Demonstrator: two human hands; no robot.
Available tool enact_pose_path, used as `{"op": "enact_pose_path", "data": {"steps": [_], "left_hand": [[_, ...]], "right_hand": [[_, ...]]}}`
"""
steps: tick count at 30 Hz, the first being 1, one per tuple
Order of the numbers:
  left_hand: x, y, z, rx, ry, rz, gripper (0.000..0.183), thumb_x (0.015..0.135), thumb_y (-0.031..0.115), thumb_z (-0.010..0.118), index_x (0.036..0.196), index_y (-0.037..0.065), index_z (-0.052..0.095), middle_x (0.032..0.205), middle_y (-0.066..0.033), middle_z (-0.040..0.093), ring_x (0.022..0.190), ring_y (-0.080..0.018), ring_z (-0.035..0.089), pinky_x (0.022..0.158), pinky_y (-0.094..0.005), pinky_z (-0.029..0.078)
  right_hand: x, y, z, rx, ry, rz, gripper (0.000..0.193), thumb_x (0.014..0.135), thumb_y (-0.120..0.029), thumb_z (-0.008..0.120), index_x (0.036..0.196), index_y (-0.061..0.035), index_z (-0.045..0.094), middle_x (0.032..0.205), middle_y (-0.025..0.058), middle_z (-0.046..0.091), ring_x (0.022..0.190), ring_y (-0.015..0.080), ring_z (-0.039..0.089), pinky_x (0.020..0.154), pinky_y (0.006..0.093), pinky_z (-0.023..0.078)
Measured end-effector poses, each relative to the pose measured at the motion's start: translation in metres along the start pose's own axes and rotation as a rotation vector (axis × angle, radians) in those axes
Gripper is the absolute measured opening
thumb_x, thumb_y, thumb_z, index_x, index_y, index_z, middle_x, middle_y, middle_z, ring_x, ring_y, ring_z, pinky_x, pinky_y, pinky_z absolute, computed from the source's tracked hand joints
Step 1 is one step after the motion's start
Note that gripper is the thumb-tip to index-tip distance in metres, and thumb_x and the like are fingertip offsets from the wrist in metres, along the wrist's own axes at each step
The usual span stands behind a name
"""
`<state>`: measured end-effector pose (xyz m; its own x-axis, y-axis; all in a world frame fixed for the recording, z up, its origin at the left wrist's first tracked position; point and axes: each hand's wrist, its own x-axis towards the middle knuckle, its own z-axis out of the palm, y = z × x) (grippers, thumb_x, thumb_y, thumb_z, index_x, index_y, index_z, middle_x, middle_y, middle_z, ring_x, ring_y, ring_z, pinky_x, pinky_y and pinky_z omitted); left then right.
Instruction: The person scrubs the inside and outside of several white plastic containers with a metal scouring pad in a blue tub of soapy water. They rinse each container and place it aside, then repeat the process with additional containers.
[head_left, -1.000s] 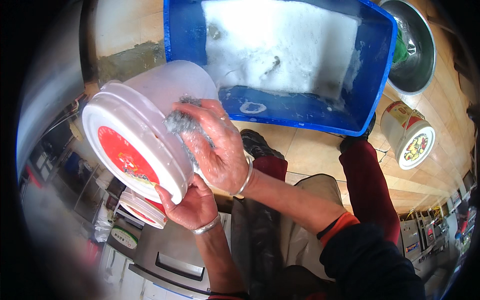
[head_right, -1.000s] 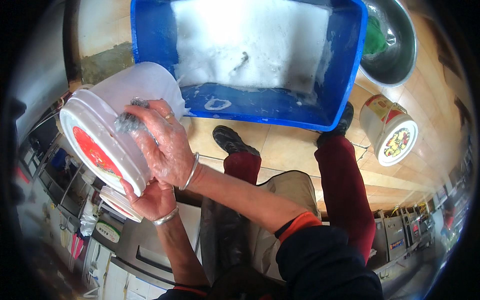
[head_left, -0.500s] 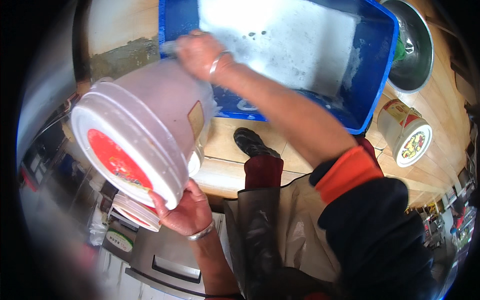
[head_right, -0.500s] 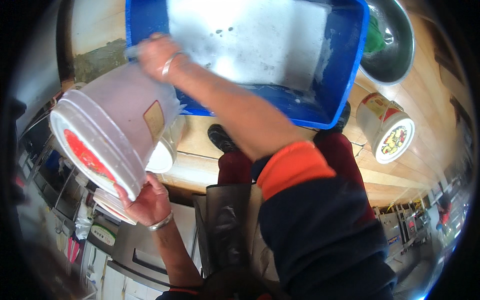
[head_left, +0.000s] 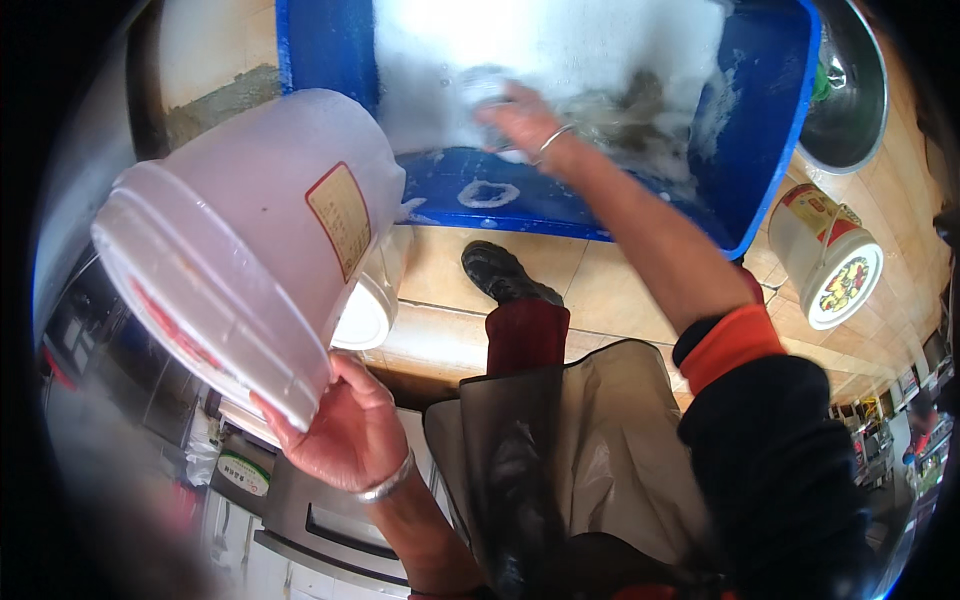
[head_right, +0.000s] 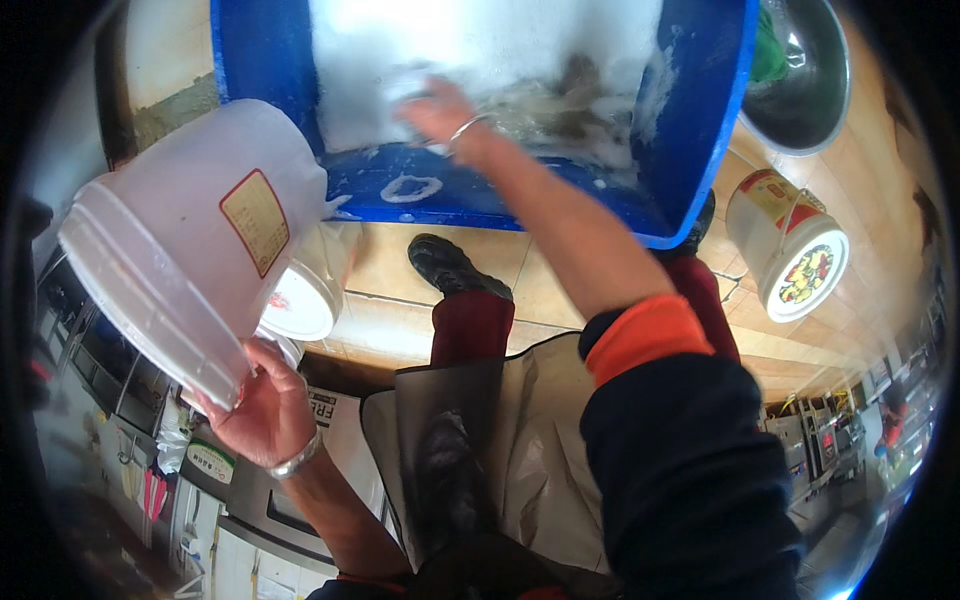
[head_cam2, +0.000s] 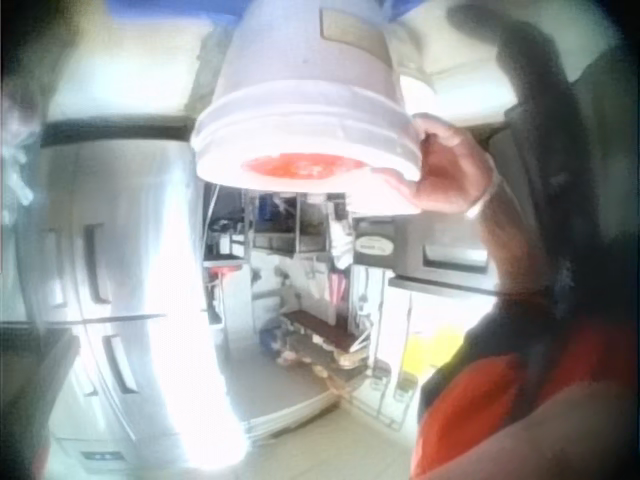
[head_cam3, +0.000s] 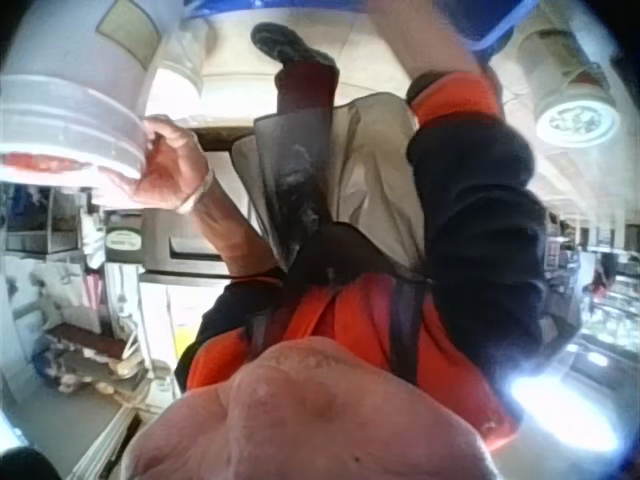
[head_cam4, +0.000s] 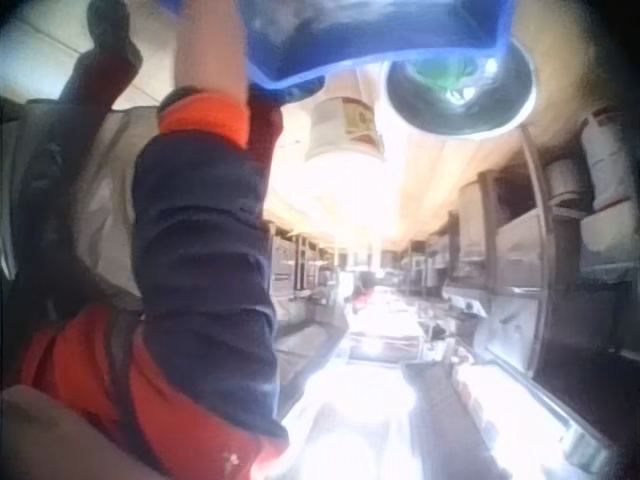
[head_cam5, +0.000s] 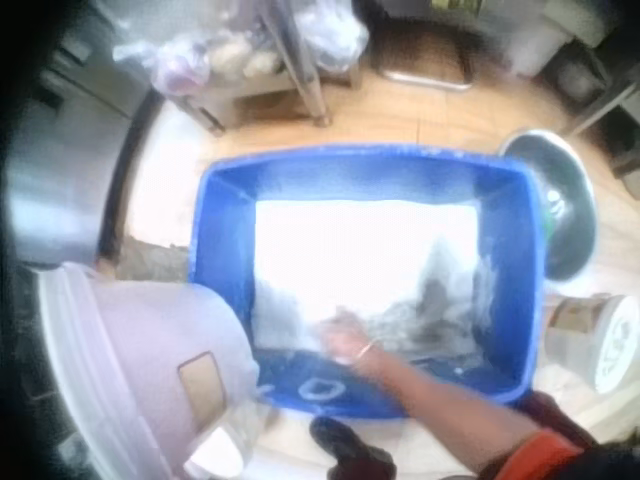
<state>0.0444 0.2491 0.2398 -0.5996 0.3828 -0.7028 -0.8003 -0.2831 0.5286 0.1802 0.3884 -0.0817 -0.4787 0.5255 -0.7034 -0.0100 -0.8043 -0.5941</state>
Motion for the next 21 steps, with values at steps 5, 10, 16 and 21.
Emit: {"op": "enact_pose_path", "data": {"steps": [5, 10, 16, 21], "left_hand": [[-0.002, -0.009, 0.019, 0.043, 0.125, 0.070, 0.043, 0.090, 0.026, 0.066, 0.126, 0.004, 0.056, 0.119, -0.0097, 0.063, 0.106, -0.0246, 0.061, 0.089, -0.0446, 0.055], [-0.002, -0.013, 0.030, 0.022, 0.217, 0.161, 0.046, 0.089, 0.024, 0.068, 0.128, 0.003, 0.054, 0.120, -0.0131, 0.062, 0.106, -0.0267, 0.062, 0.090, -0.0449, 0.055], [-0.006, -0.023, 0.030, -0.017, 0.240, 0.135, 0.048, 0.086, 0.024, 0.072, 0.123, -0.001, 0.055, 0.117, -0.0133, 0.060, 0.107, -0.0277, 0.059, 0.094, -0.0462, 0.054], [-0.010, -0.025, 0.039, 0.020, 0.277, 0.092, 0.049, 0.086, 0.029, 0.071, 0.124, 0.002, 0.054, 0.114, -0.0108, 0.063, 0.106, -0.0242, 0.061, 0.087, -0.0409, 0.054]], "right_hand": [[-0.118, -0.111, 0.141, 0.142, -0.055, -0.714, 0.031, 0.088, -0.023, 0.064, 0.116, -0.0092, 0.063, 0.121, 0.0076, 0.059, 0.115, 0.0204, 0.053, 0.096, 0.0363, 0.046], [-0.112, -0.133, 0.171, -0.135, 0.205, -0.533, 0.037, 0.082, -0.023, 0.059, 0.114, -0.0060, 0.063, 0.114, 0.0230, 0.059, 0.112, 0.0384, 0.054, 0.096, 0.0471, 0.043], [-0.094, -0.134, 0.101, -0.391, 0.309, -0.313, 0.049, 0.079, -0.033, 0.067, 0.108, 0.0060, 0.060, 0.104, 0.0305, 0.061, 0.102, 0.0410, 0.059, 0.099, 0.0448, 0.043], [-0.179, -0.184, 0.165, -0.432, 0.185, -0.418, 0.080, 0.064, -0.038, 0.080, 0.123, 0.0043, 0.047, 0.120, 0.0264, 0.049, 0.112, 0.0406, 0.052, 0.098, 0.0446, 0.043]]}}
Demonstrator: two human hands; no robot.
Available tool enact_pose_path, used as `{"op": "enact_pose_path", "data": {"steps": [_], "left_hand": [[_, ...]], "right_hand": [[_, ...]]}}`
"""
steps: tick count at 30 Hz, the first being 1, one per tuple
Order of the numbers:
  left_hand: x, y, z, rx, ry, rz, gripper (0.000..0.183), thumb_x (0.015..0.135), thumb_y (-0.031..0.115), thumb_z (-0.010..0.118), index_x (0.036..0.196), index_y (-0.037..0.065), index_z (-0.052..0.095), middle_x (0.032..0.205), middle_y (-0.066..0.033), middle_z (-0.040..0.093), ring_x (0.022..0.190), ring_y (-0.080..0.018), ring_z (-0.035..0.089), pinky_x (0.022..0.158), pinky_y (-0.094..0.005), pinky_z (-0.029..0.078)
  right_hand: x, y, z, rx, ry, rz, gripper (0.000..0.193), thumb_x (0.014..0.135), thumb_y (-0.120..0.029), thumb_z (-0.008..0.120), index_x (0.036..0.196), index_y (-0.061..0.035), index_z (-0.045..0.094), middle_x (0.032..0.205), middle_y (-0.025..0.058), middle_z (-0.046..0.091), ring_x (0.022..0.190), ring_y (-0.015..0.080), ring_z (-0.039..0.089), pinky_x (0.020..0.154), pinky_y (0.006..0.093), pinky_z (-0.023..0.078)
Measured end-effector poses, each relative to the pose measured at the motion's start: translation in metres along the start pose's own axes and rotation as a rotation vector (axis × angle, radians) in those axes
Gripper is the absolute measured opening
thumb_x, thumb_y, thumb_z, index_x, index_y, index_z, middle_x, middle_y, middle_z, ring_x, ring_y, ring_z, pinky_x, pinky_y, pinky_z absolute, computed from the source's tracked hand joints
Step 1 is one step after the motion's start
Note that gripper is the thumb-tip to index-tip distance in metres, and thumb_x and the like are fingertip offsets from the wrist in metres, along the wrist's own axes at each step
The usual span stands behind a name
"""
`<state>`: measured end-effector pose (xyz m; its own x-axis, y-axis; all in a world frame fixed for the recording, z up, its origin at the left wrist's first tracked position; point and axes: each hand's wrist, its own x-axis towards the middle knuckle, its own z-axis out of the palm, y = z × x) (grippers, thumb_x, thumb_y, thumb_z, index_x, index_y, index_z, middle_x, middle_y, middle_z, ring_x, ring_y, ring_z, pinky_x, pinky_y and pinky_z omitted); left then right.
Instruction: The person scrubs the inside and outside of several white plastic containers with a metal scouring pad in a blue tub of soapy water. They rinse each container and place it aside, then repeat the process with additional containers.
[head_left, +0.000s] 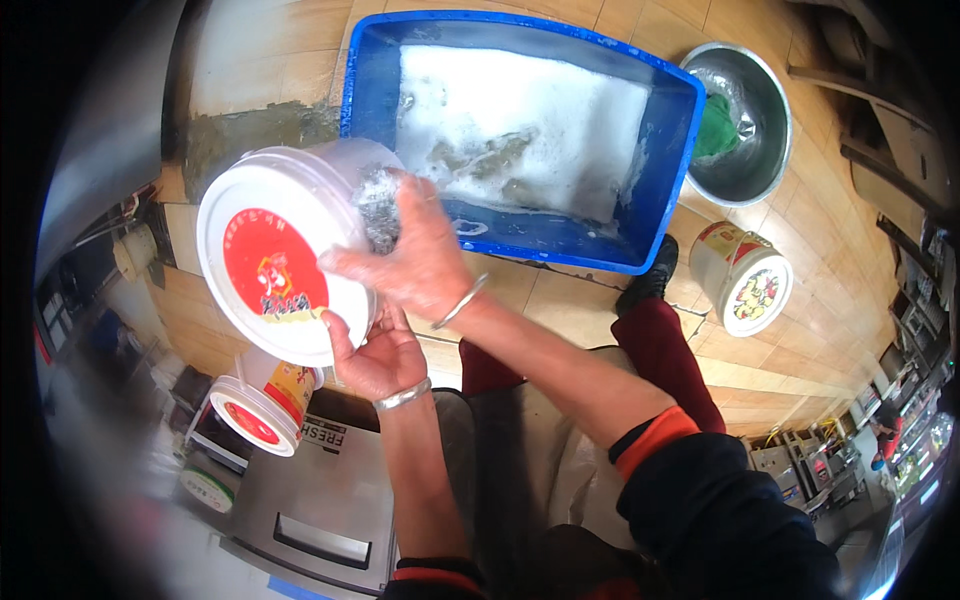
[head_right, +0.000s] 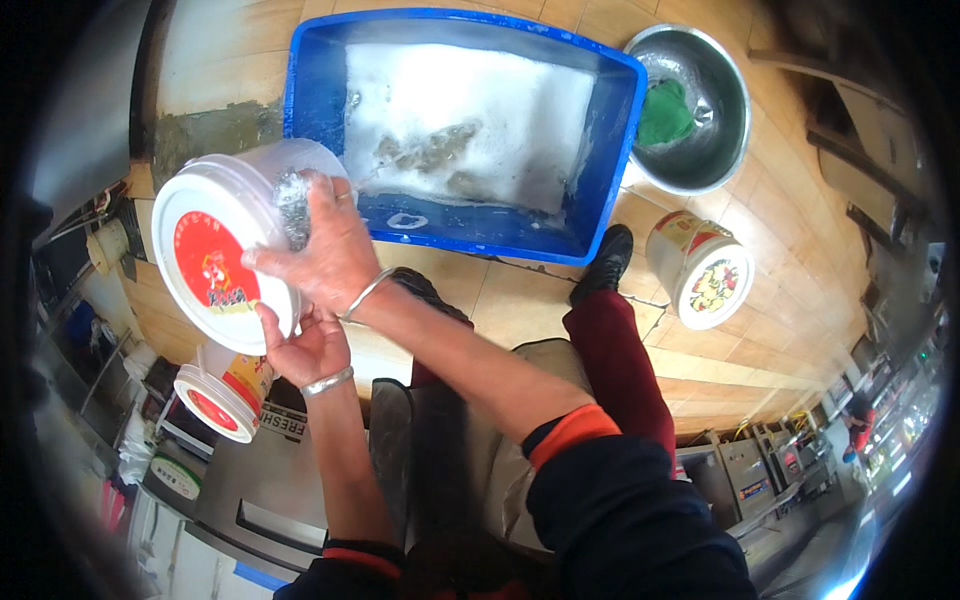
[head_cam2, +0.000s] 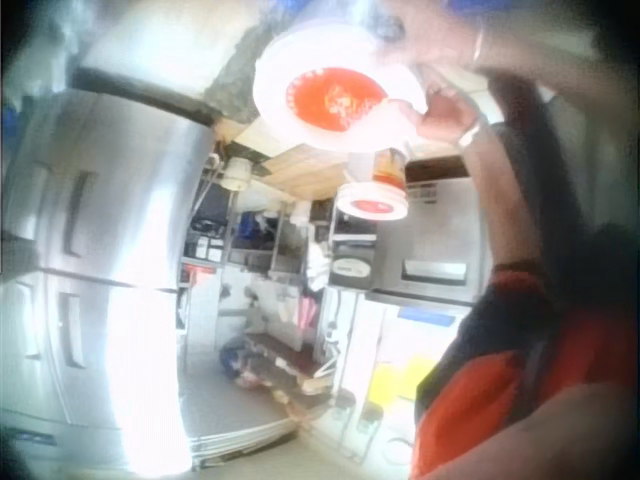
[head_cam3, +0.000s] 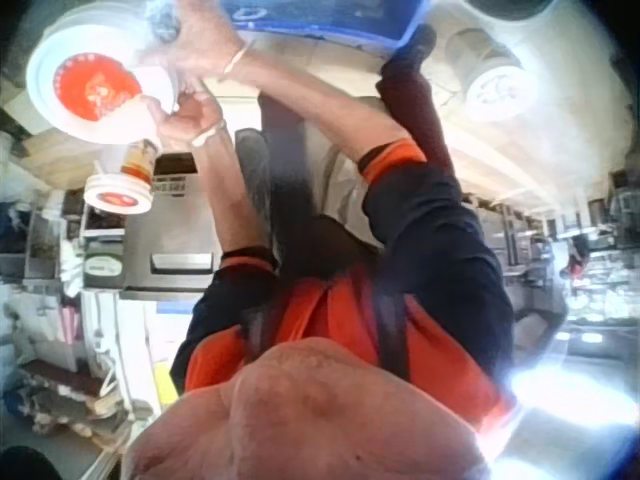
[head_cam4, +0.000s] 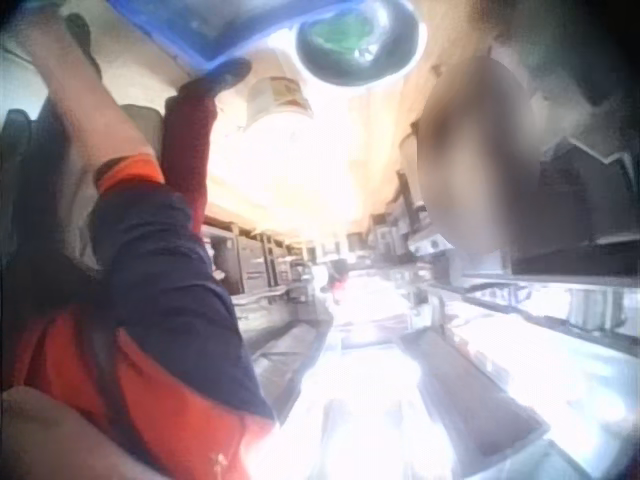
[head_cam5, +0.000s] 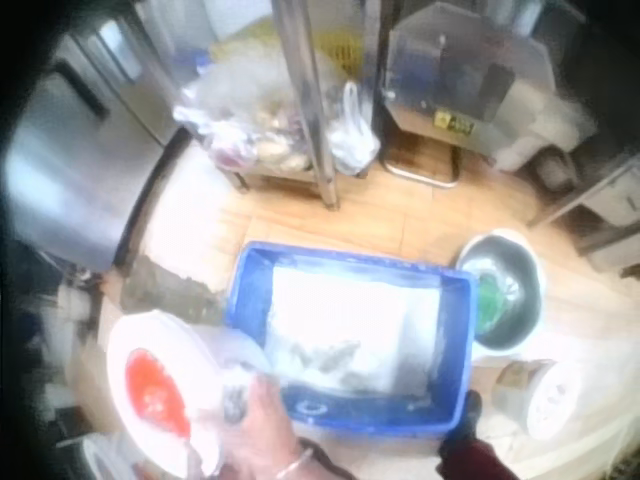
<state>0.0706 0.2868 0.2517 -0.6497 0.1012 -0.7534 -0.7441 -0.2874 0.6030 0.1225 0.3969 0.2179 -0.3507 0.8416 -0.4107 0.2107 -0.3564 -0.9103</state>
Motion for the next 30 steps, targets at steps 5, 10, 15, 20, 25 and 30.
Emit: {"op": "enact_pose_path", "data": {"steps": [5, 10, 15, 20, 25, 30], "left_hand": [[-0.007, 0.016, -0.012, 0.050, -0.117, -0.201, 0.047, 0.087, 0.034, 0.071, 0.121, 0.006, 0.055, 0.108, -0.0096, 0.064, 0.098, -0.0215, 0.060, 0.088, -0.0384, 0.050], [0.024, 0.101, -0.031, 0.557, 0.038, -0.111, 0.072, 0.085, 0.051, 0.065, 0.144, 0.018, 0.038, 0.141, -0.0108, 0.043, 0.121, -0.0285, 0.051, 0.101, -0.0475, 0.043], [0.127, 0.155, -0.016, 0.988, -0.358, 0.103, 0.062, 0.095, 0.046, 0.055, 0.135, -0.001, 0.046, 0.129, -0.0133, 0.056, 0.116, -0.0212, 0.056, 0.098, -0.0346, 0.047], [0.141, 0.142, -0.031, 0.881, -0.278, 0.189, 0.060, 0.100, 0.048, 0.044, 0.134, -0.002, 0.045, 0.128, -0.0135, 0.058, 0.113, -0.0204, 0.058, 0.097, -0.0348, 0.048], [0.116, 0.125, -0.039, 0.785, -0.216, 0.221, 0.057, 0.102, 0.045, 0.041, 0.137, 0.000, 0.041, 0.132, -0.0133, 0.055, 0.114, -0.0233, 0.057, 0.097, -0.0367, 0.048], [0.098, 0.116, -0.040, 0.740, -0.191, 0.233, 0.057, 0.101, 0.043, 0.044, 0.141, 0.003, 0.037, 0.135, -0.0115, 0.051, 0.119, -0.0262, 0.053, 0.101, -0.0383, 0.045]], "right_hand": [[-0.004, -0.019, 0.018, -0.067, -0.033, 0.073, 0.076, 0.062, -0.030, 0.078, 0.120, 0.0068, 0.047, 0.117, 0.0305, 0.051, 0.108, 0.0427, 0.054, 0.097, 0.0422, 0.045], [0.035, -0.011, 0.003, -0.111, -0.155, -0.174, 0.076, 0.062, -0.030, 0.080, 0.122, 0.0065, 0.050, 0.111, 0.0253, 0.061, 0.105, 0.0333, 0.060, 0.096, 0.0388, 0.046], [0.074, -0.031, -0.005, -0.237, -0.344, -0.236, 0.067, 0.064, -0.033, 0.080, 0.118, 0.0007, 0.059, 0.101, 0.0172, 0.067, 0.098, 0.0277, 0.064, 0.090, 0.0369, 0.050], [0.089, 0.001, -0.011, 0.028, -0.370, -0.199, 0.061, 0.070, -0.047, 0.079, 0.109, -0.0026, 0.063, 0.097, 0.0133, 0.067, 0.086, 0.0222, 0.064, 0.080, 0.0346, 0.053], [0.112, 0.119, -0.093, -0.236, -0.053, 0.175, 0.046, 0.082, -0.041, 0.071, 0.106, -0.0025, 0.066, 0.082, 0.0083, 0.067, 0.067, 0.0158, 0.062, 0.059, 0.0320, 0.054], [0.133, 0.293, -0.197, -0.978, 0.172, 0.367, 0.054, 0.083, -0.039, 0.064, 0.123, -0.0035, 0.057, 0.121, 0.0242, 0.060, 0.113, 0.0377, 0.057, 0.099, 0.0453, 0.044]]}}
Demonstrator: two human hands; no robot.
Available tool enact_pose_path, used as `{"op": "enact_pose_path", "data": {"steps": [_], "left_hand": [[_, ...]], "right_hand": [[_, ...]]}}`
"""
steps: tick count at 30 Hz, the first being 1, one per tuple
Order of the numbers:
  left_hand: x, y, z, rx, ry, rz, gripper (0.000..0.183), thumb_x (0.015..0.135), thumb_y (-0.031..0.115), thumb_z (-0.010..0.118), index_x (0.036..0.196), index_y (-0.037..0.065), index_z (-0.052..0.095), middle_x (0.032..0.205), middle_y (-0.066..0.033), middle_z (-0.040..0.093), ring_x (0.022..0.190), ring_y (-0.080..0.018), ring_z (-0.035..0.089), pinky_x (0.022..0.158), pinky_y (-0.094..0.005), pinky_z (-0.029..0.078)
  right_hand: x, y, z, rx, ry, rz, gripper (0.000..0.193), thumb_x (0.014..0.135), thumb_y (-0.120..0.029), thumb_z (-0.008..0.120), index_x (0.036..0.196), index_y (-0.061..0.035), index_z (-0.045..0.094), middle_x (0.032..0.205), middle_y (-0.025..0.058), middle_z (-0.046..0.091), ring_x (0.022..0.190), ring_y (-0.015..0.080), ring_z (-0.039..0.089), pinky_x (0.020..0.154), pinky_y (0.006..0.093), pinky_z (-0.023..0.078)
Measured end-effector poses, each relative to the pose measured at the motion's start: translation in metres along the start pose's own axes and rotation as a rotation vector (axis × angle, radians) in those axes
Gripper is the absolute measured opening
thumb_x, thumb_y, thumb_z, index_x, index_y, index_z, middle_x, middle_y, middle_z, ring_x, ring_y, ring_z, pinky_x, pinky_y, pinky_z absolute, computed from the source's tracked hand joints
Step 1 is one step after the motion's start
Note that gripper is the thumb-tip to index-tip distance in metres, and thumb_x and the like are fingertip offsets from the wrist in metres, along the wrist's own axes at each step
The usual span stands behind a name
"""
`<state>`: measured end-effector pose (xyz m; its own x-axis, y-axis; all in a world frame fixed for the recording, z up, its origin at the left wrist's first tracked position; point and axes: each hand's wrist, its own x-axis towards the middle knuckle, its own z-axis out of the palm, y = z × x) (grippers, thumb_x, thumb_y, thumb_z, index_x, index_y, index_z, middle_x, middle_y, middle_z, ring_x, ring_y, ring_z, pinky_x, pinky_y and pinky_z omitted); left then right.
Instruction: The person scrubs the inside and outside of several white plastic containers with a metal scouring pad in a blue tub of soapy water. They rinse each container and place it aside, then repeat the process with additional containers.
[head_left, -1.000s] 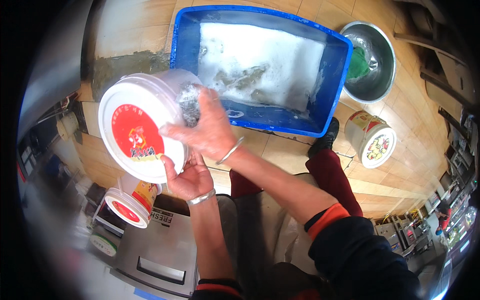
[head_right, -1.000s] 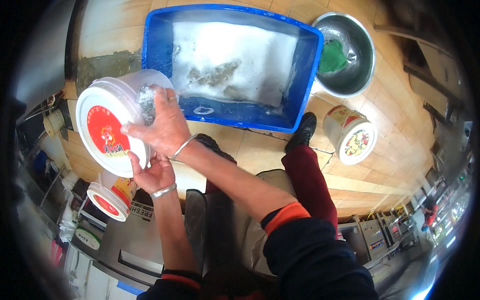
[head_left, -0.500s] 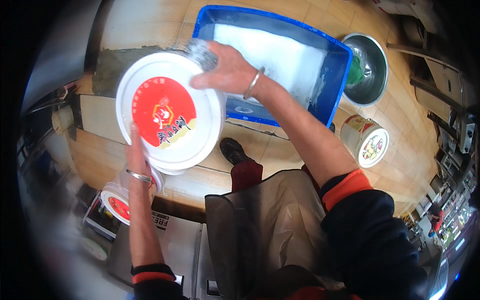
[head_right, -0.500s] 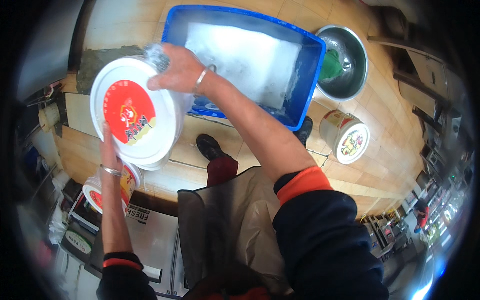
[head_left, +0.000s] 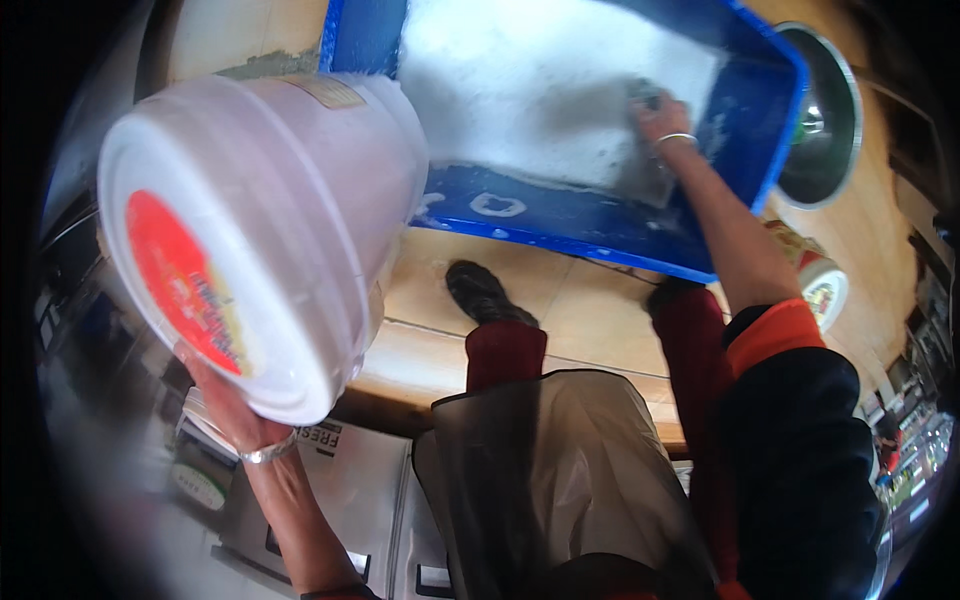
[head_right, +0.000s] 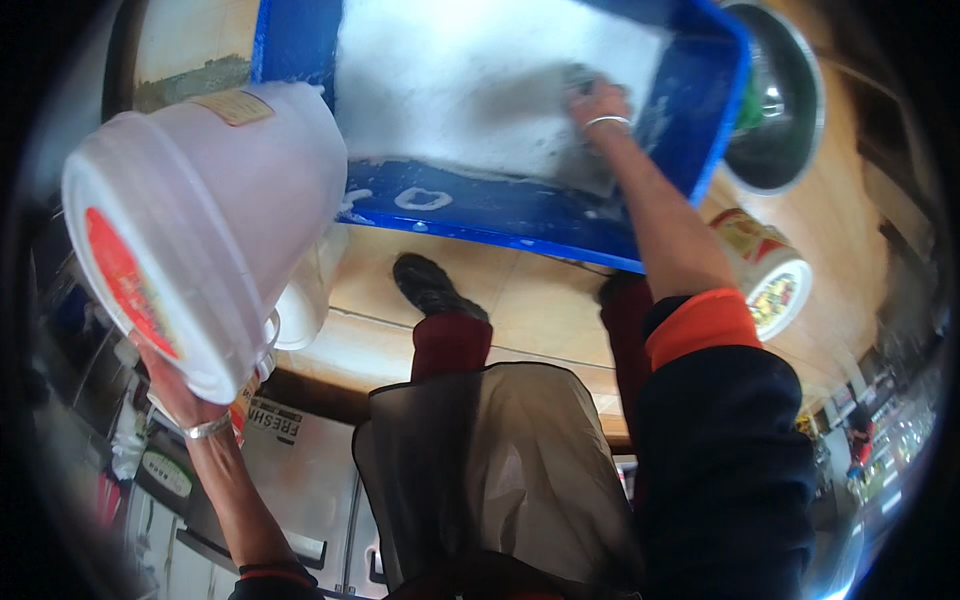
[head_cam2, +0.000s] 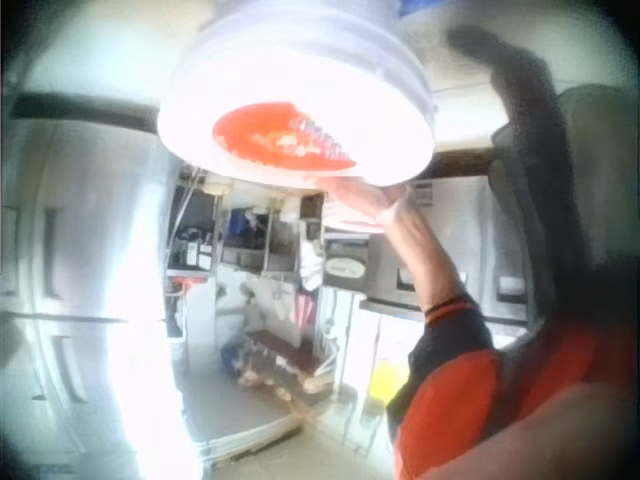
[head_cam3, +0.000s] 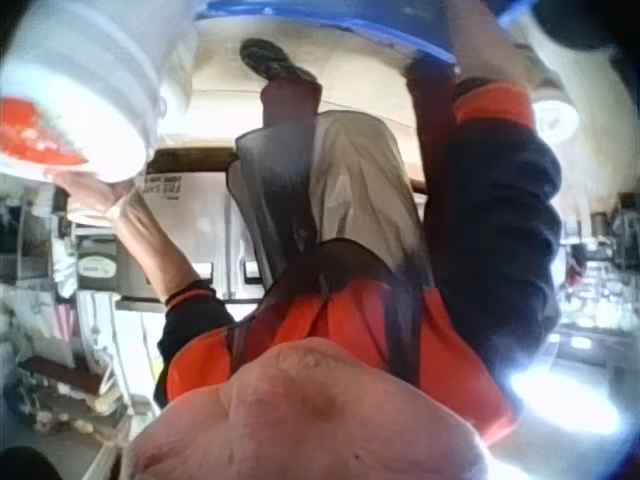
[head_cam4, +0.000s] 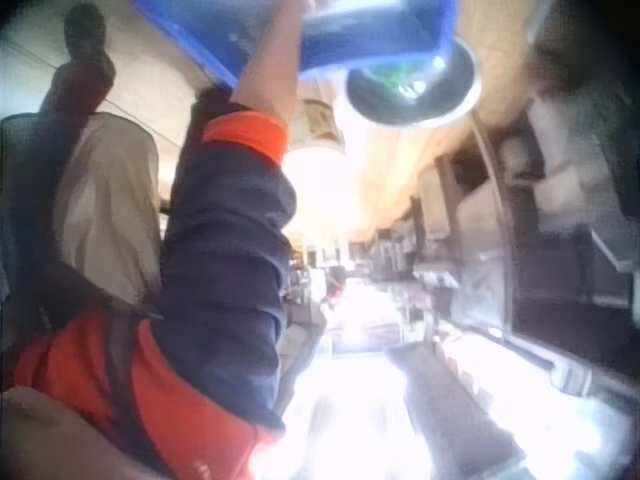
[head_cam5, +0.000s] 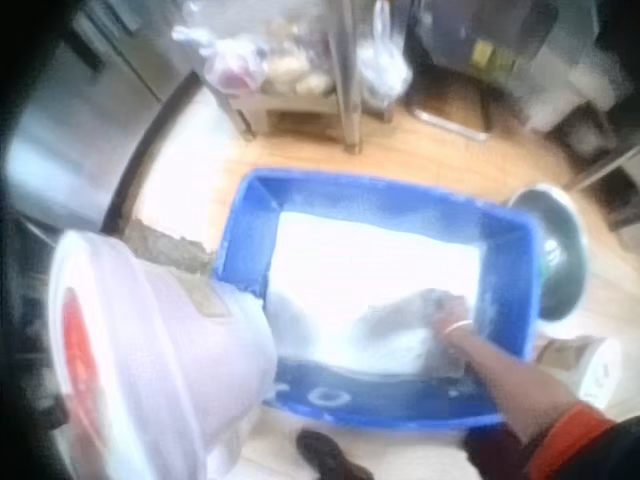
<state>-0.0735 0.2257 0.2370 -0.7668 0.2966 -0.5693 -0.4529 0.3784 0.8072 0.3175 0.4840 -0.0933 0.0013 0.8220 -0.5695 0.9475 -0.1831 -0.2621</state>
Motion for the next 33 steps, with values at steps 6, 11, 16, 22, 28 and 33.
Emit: {"op": "enact_pose_path", "data": {"steps": [6, 11, 16, 22, 28, 33], "left_hand": [[-0.014, -0.010, 0.009, 0.038, 0.036, 0.011, 0.053, 0.100, 0.036, 0.048, 0.140, 0.003, 0.037, 0.135, -0.0131, 0.050, 0.117, -0.0312, 0.053, 0.099, -0.0453, 0.047], [-0.052, -0.014, 0.041, -0.096, 0.009, -0.102, 0.052, 0.097, 0.046, 0.048, 0.133, 0.009, 0.045, 0.120, -0.0087, 0.059, 0.106, -0.0279, 0.060, 0.079, -0.0465, 0.054], [-0.082, -0.028, 0.075, -0.204, 0.110, -0.077, 0.051, 0.095, 0.049, 0.052, 0.133, 0.014, 0.045, 0.118, -0.0054, 0.060, 0.096, -0.0242, 0.063, 0.065, -0.0361, 0.055], [-0.085, -0.036, 0.071, -0.115, 0.113, -0.029, 0.051, 0.096, 0.048, 0.051, 0.134, 0.014, 0.044, 0.119, -0.0062, 0.060, 0.099, -0.0233, 0.062, 0.066, -0.0353, 0.055], [-0.083, -0.039, 0.072, -0.099, 0.097, -0.005, 0.054, 0.095, 0.048, 0.052, 0.132, 0.009, 0.045, 0.114, -0.0086, 0.062, 0.094, -0.0238, 0.065, 0.066, -0.0346, 0.057], [-0.084, -0.040, 0.072, -0.127, 0.123, 0.010, 0.053, 0.095, 0.046, 0.054, 0.131, 0.009, 0.046, 0.116, -0.0084, 0.062, 0.097, -0.0238, 0.064, 0.066, -0.0334, 0.056]], "right_hand": [[-0.032, -0.005, 0.108, -0.743, -0.260, -0.271, 0.040, 0.090, -0.040, 0.045, 0.121, -0.0205, 0.062, 0.121, 0.0179, 0.061, 0.119, 0.0346, 0.051, 0.103, 0.0506, 0.035], [-0.117, -0.115, 0.031, 1.318, -0.627, -0.204, 0.042, 0.082, -0.020, 0.067, 0.122, -0.0078, 0.060, 0.107, 0.0075, 0.067, 0.094, 0.0205, 0.063, 0.082, 0.0415, 0.050], [-0.231, -0.214, -0.085, 1.616, -0.264, -0.568, 0.038, 0.087, -0.016, 0.065, 0.124, -0.0049, 0.059, 0.123, 0.0061, 0.059, 0.110, 0.0198, 0.057, 0.097, 0.0352, 0.043], [-0.133, -0.263, -0.063, 1.044, -0.137, -0.737, 0.037, 0.090, -0.035, 0.057, 0.100, -0.0014, 0.068, 0.101, 0.0180, 0.067, 0.097, 0.0262, 0.064, 0.085, 0.0377, 0.050], [-0.142, -0.230, -0.008, 1.321, -0.377, -0.112, 0.032, 0.089, -0.036, 0.057, 0.099, -0.0087, 0.071, 0.089, 0.0165, 0.071, 0.091, 0.0310, 0.065, 0.085, 0.0413, 0.051], [-0.223, -0.218, -0.050, 1.532, -0.180, -0.335, 0.030, 0.087, -0.029, 0.062, 0.110, -0.0089, 0.066, 0.116, 0.0177, 0.060, 0.104, 0.0353, 0.061, 0.092, 0.0424, 0.047]]}}
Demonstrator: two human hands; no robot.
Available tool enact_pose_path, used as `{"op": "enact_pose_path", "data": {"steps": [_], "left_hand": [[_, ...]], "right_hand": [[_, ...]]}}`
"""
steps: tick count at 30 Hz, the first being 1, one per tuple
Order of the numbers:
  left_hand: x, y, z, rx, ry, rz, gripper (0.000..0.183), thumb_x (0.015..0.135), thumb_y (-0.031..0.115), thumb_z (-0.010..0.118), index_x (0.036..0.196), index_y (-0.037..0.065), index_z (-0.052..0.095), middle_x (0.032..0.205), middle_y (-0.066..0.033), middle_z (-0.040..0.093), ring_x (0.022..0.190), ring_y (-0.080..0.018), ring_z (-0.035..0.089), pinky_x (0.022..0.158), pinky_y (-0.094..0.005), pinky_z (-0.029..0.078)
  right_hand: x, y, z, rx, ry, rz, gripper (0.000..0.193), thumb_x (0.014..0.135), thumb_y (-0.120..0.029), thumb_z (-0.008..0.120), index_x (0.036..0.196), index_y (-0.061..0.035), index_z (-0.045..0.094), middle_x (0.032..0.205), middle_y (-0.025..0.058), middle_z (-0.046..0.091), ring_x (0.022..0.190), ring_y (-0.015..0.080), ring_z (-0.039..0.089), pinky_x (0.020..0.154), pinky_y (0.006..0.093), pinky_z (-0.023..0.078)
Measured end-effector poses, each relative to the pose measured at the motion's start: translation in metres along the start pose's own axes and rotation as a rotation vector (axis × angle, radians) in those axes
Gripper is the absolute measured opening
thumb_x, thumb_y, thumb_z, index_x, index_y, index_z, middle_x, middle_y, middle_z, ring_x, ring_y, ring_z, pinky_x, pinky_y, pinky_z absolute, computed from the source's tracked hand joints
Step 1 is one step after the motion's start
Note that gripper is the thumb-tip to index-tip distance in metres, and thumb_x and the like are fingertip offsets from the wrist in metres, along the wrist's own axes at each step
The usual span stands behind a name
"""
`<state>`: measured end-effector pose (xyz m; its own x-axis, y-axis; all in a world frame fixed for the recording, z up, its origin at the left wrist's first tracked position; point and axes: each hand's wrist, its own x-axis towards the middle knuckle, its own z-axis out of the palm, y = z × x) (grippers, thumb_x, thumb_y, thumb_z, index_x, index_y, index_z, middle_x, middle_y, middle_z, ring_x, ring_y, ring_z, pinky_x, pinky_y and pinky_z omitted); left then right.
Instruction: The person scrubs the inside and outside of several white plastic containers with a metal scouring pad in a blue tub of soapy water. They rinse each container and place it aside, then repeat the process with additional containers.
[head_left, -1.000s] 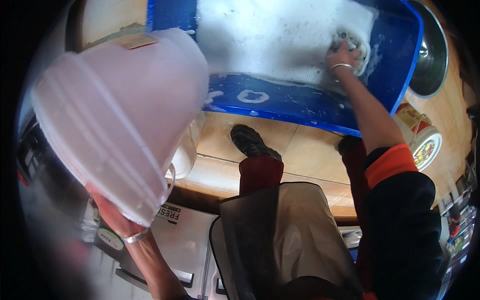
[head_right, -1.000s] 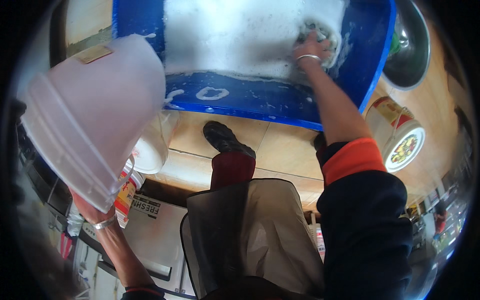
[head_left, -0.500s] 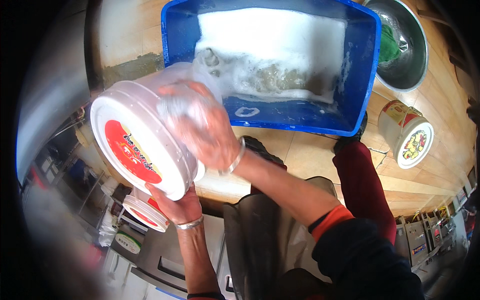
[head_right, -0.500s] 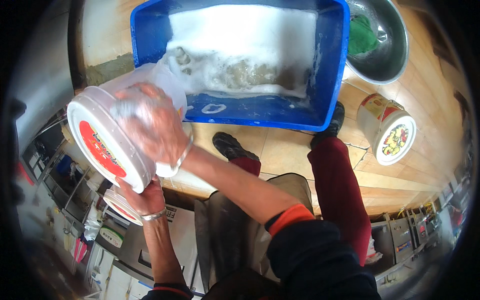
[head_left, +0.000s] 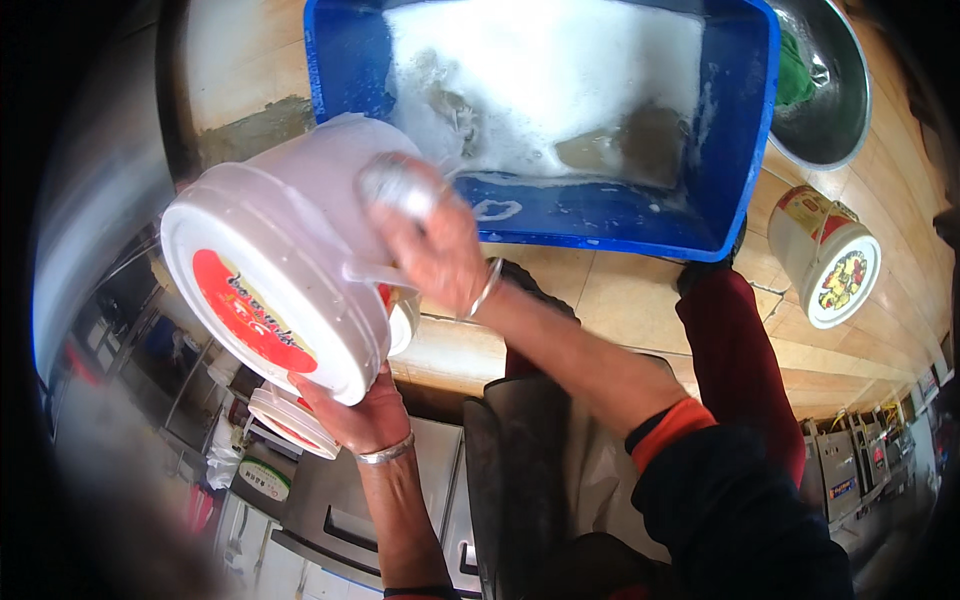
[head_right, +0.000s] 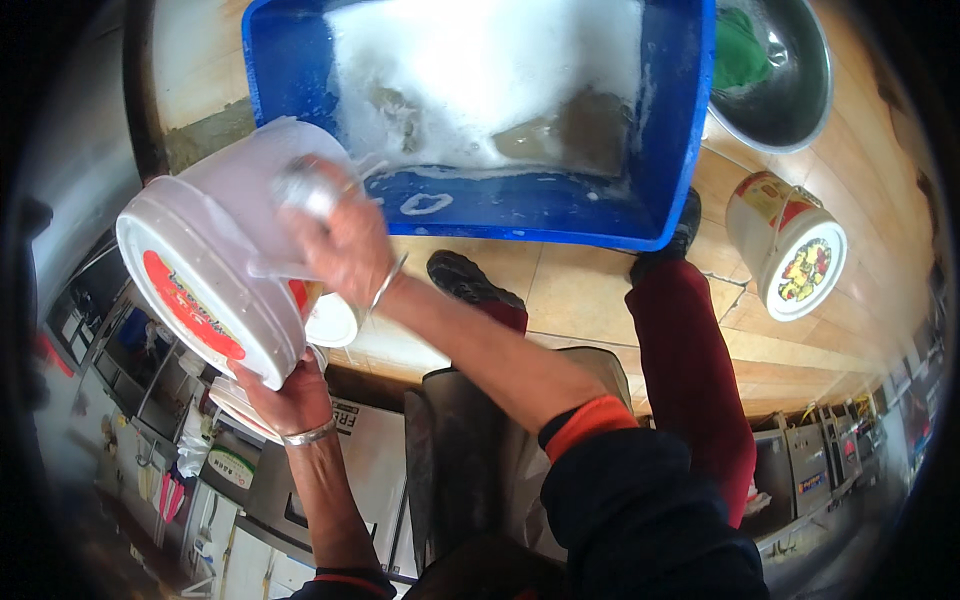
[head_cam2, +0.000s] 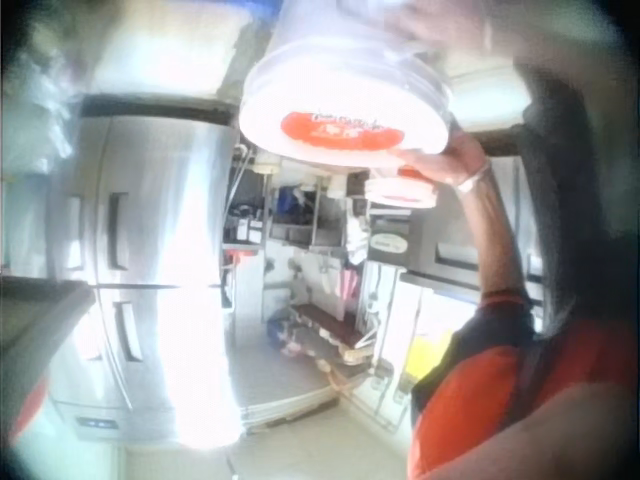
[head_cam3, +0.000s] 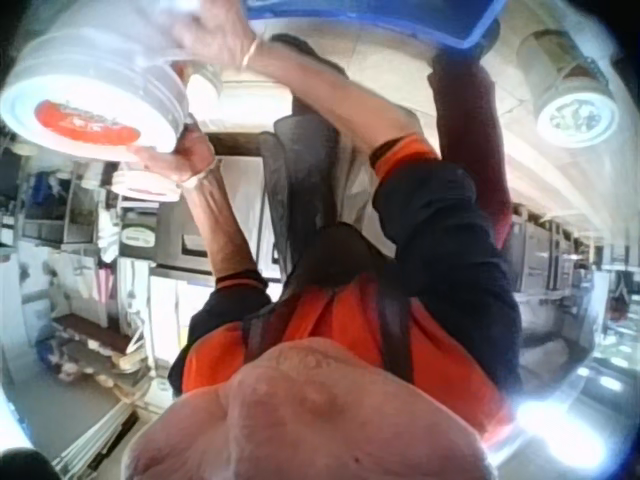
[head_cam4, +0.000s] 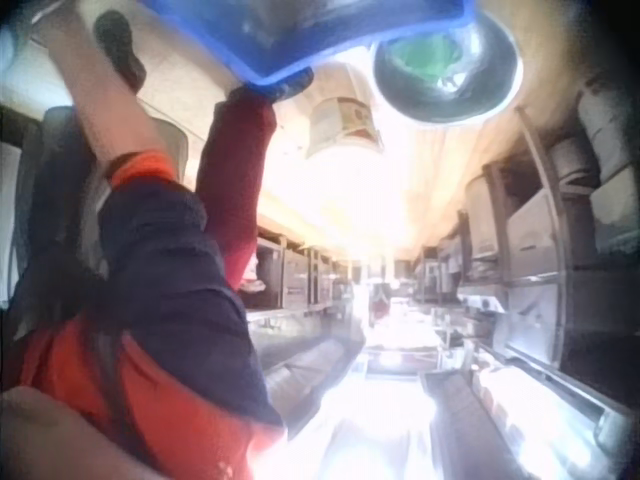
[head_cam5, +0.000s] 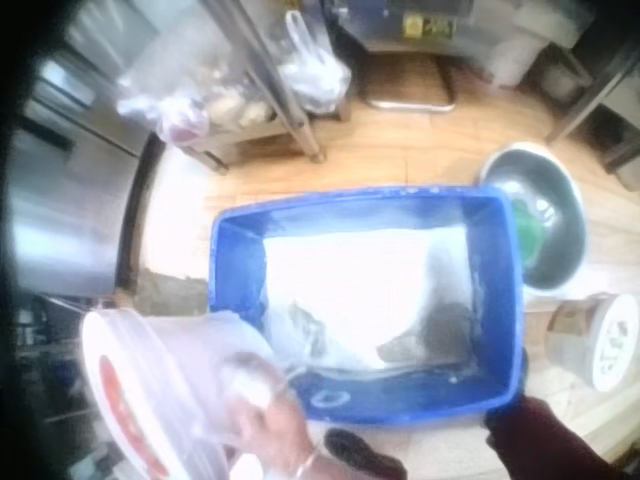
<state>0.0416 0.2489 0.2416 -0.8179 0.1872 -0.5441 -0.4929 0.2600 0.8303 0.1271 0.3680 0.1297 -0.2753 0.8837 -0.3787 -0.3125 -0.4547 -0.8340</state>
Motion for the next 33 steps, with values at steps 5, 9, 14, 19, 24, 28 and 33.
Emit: {"op": "enact_pose_path", "data": {"steps": [5, 9, 14, 19, 24, 28, 33], "left_hand": [[0.000, -0.003, -0.004, -0.016, -0.105, -0.002, 0.049, 0.097, 0.044, 0.050, 0.131, 0.009, 0.047, 0.117, -0.0078, 0.061, 0.097, -0.0227, 0.063, 0.066, -0.0328, 0.055], [0.000, -0.002, 0.001, -0.077, -0.032, -0.013, 0.045, 0.098, 0.040, 0.049, 0.129, 0.008, 0.048, 0.114, -0.0089, 0.062, 0.095, -0.0230, 0.064, 0.065, -0.0343, 0.057], [-0.001, 0.000, 0.000, -0.075, -0.058, -0.022, 0.038, 0.099, 0.032, 0.049, 0.126, 0.006, 0.050, 0.112, -0.0105, 0.064, 0.088, -0.0245, 0.066, 0.063, -0.0374, 0.059], [0.004, -0.003, -0.006, -0.139, -0.060, -0.007, 0.046, 0.099, 0.034, 0.046, 0.132, 0.002, 0.044, 0.115, -0.0138, 0.062, 0.093, -0.0255, 0.067, 0.069, -0.0364, 0.062], [-0.008, 0.005, 0.007, -0.216, -0.234, -0.178, 0.042, 0.098, 0.035, 0.051, 0.128, 0.006, 0.052, 0.119, -0.0087, 0.063, 0.103, -0.0242, 0.064, 0.078, -0.0396, 0.058], [-0.022, 0.007, 0.025, -0.302, -0.080, -0.180, 0.049, 0.097, 0.037, 0.054, 0.135, 0.008, 0.047, 0.130, -0.0099, 0.058, 0.115, -0.0269, 0.058, 0.089, -0.0424, 0.054], [-0.024, -0.001, 0.033, -0.323, -0.048, -0.172, 0.060, 0.093, 0.045, 0.057, 0.141, 0.013, 0.040, 0.135, -0.0074, 0.054, 0.119, -0.0268, 0.056, 0.091, -0.0443, 0.054]], "right_hand": [[0.023, 0.003, 0.012, -0.247, -0.067, -0.307, 0.030, 0.090, -0.031, 0.060, 0.109, -0.0096, 0.068, 0.114, 0.0201, 0.063, 0.108, 0.0310, 0.061, 0.093, 0.0371, 0.049], [0.091, 0.073, -0.021, -0.585, -0.103, 0.007, 0.035, 0.093, -0.041, 0.055, 0.106, -0.0128, 0.071, 0.092, 0.0218, 0.067, 0.076, 0.0311, 0.067, 0.072, 0.0406, 0.055], [0.116, 0.097, -0.189, -1.597, -0.322, 0.072, 0.035, 0.092, -0.039, 0.055, 0.099, -0.0062, 0.067, 0.092, 0.0170, 0.067, 0.080, 0.0310, 0.065, 0.076, 0.0448, 0.053], [0.088, 0.133, -0.292, -2.147, -0.015, 0.076, 0.034, 0.086, -0.026, 0.061, 0.113, -0.0064, 0.065, 0.126, 0.0211, 0.057, 0.115, 0.0349, 0.054, 0.095, 0.0426, 0.047], [0.070, 0.155, -0.205, -1.134, -0.189, 0.310, 0.041, 0.080, -0.027, 0.067, 0.111, -0.0011, 0.064, 0.110, 0.0193, 0.064, 0.101, 0.0271, 0.060, 0.086, 0.0372, 0.050], [0.062, 0.043, -0.105, 0.124, -0.121, 0.309, 0.041, 0.077, -0.006, 0.070, 0.118, -0.0056, 0.064, 0.087, 0.0018, 0.068, 0.075, 0.0117, 0.061, 0.070, 0.0271, 0.053], [0.003, -0.093, -0.011, -0.368, -0.324, -0.321, 0.055, 0.080, -0.012, 0.068, 0.132, -0.0089, 0.052, 0.119, 0.0161, 0.054, 0.116, 0.0314, 0.053, 0.099, 0.0387, 0.043]]}}
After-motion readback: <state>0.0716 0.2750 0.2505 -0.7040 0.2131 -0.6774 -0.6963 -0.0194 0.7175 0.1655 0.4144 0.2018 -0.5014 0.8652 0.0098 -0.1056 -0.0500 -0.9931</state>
